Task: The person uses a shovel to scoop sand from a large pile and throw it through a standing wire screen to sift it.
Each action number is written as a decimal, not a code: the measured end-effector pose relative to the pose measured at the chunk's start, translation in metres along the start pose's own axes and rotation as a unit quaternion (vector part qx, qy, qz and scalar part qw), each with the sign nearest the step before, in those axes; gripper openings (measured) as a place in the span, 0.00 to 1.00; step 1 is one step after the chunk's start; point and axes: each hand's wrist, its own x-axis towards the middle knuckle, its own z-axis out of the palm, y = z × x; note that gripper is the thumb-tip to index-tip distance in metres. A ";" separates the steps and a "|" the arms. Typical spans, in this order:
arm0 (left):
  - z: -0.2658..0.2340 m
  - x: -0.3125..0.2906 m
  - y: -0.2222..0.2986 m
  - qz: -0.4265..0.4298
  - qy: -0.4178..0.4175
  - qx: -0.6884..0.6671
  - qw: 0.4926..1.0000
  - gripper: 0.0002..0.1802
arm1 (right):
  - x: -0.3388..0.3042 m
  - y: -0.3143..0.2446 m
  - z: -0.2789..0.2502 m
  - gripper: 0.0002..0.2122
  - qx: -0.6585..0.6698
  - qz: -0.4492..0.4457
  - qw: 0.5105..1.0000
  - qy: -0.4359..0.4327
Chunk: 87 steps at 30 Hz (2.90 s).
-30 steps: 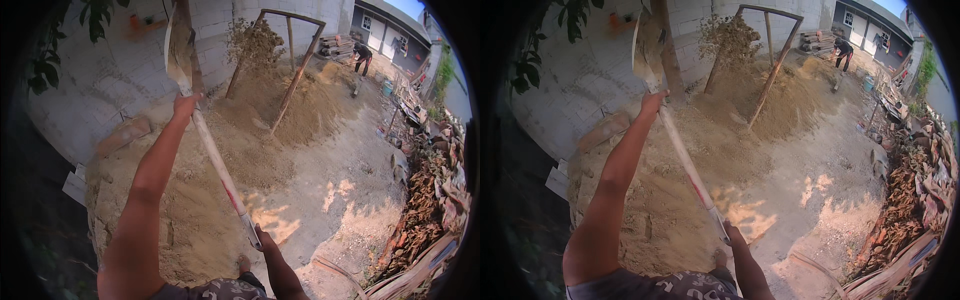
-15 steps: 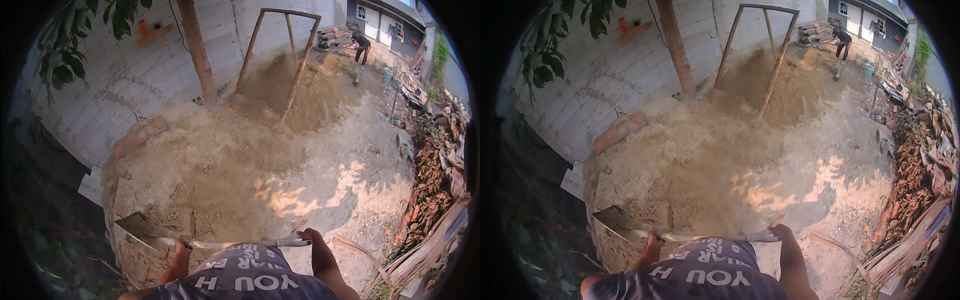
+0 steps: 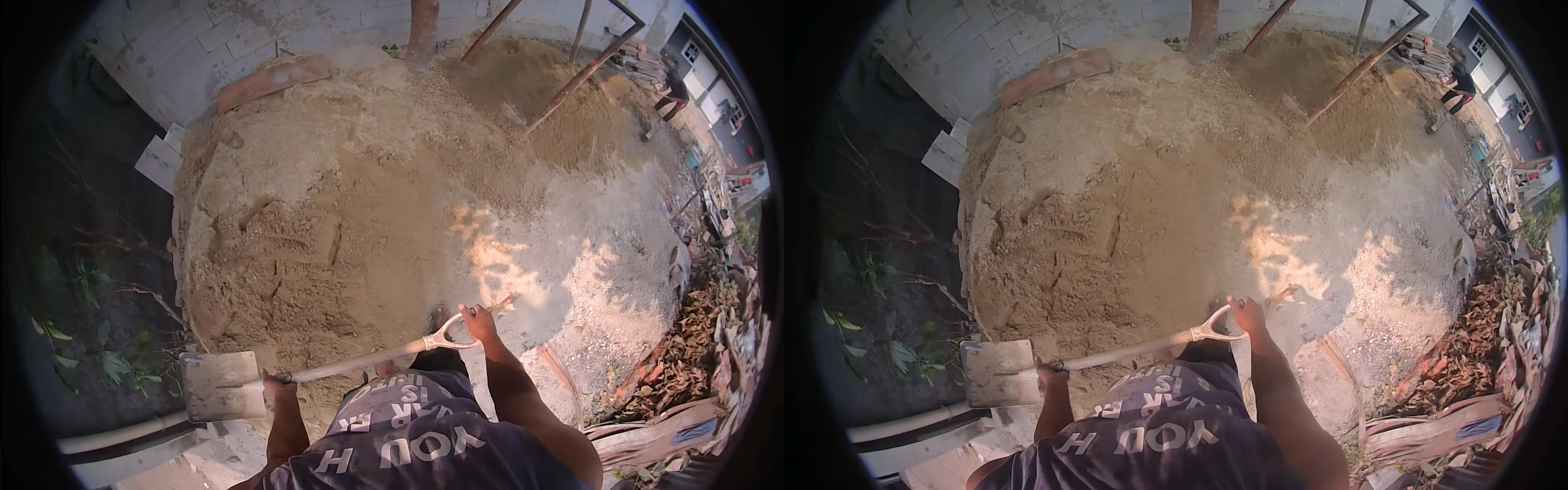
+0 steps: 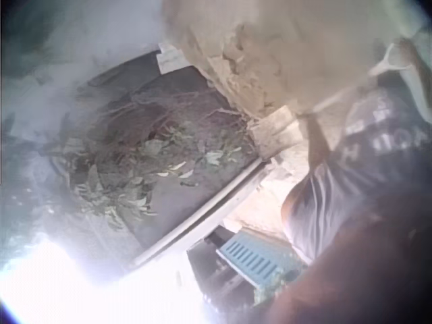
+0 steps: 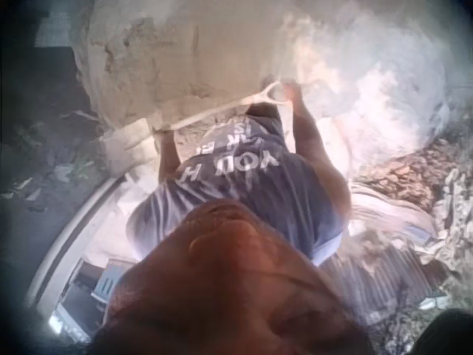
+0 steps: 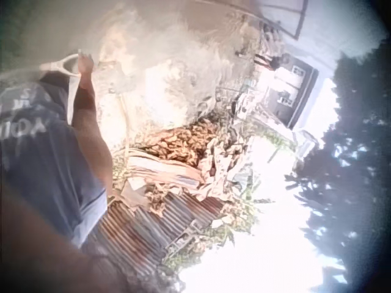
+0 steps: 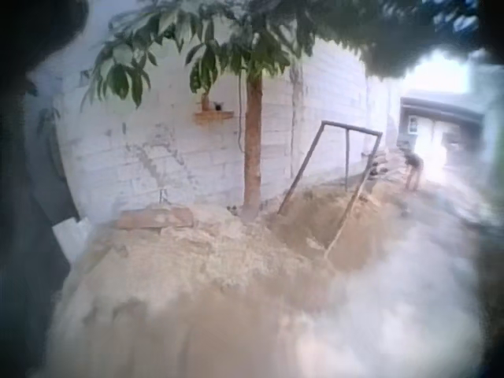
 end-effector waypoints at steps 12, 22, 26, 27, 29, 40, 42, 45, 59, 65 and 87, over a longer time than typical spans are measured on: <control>-0.018 0.042 -0.012 -0.019 0.085 0.010 0.996 0.14 | 0.022 0.039 0.050 0.17 0.340 0.342 0.858 -0.177; 0.075 0.226 -0.395 -0.209 0.062 0.066 0.974 0.12 | 0.159 0.256 -0.020 0.19 0.197 0.420 0.885 0.048; 0.134 0.207 -0.600 -0.351 0.063 0.010 0.934 0.12 | 0.169 0.354 -0.115 0.24 0.060 0.445 0.866 0.218; 0.137 0.204 -0.646 -0.372 0.055 0.027 0.926 0.12 | 0.166 0.390 -0.156 0.25 -0.048 0.431 0.867 0.246; 0.146 0.193 -0.713 -0.385 -0.022 -0.026 0.922 0.12 | 0.174 0.446 -0.242 0.26 -0.285 0.335 0.883 0.160; 0.117 0.368 -0.640 -0.317 0.069 -0.053 0.945 0.09 | 0.270 0.362 0.001 0.23 0.018 0.326 0.917 0.231; 0.049 0.482 -0.513 -0.167 0.023 -0.063 0.984 0.08 | 0.289 0.283 0.188 0.20 0.127 0.292 0.939 0.132; 0.047 0.511 -0.435 -0.144 0.042 0.023 0.988 0.11 | 0.266 0.241 0.253 0.17 0.168 0.336 0.921 0.098; 0.023 0.336 -0.352 -0.266 0.045 -0.090 0.959 0.11 | 0.149 0.124 0.077 0.21 0.038 0.248 0.961 0.117; 0.003 0.208 -0.268 -0.232 0.132 -0.044 0.963 0.18 | 0.113 0.010 -0.020 0.21 0.007 0.176 0.983 0.051; 0.456 0.030 -0.300 -0.051 0.003 0.364 0.930 0.22 | 0.178 0.129 -0.227 0.31 0.135 0.416 0.895 -0.089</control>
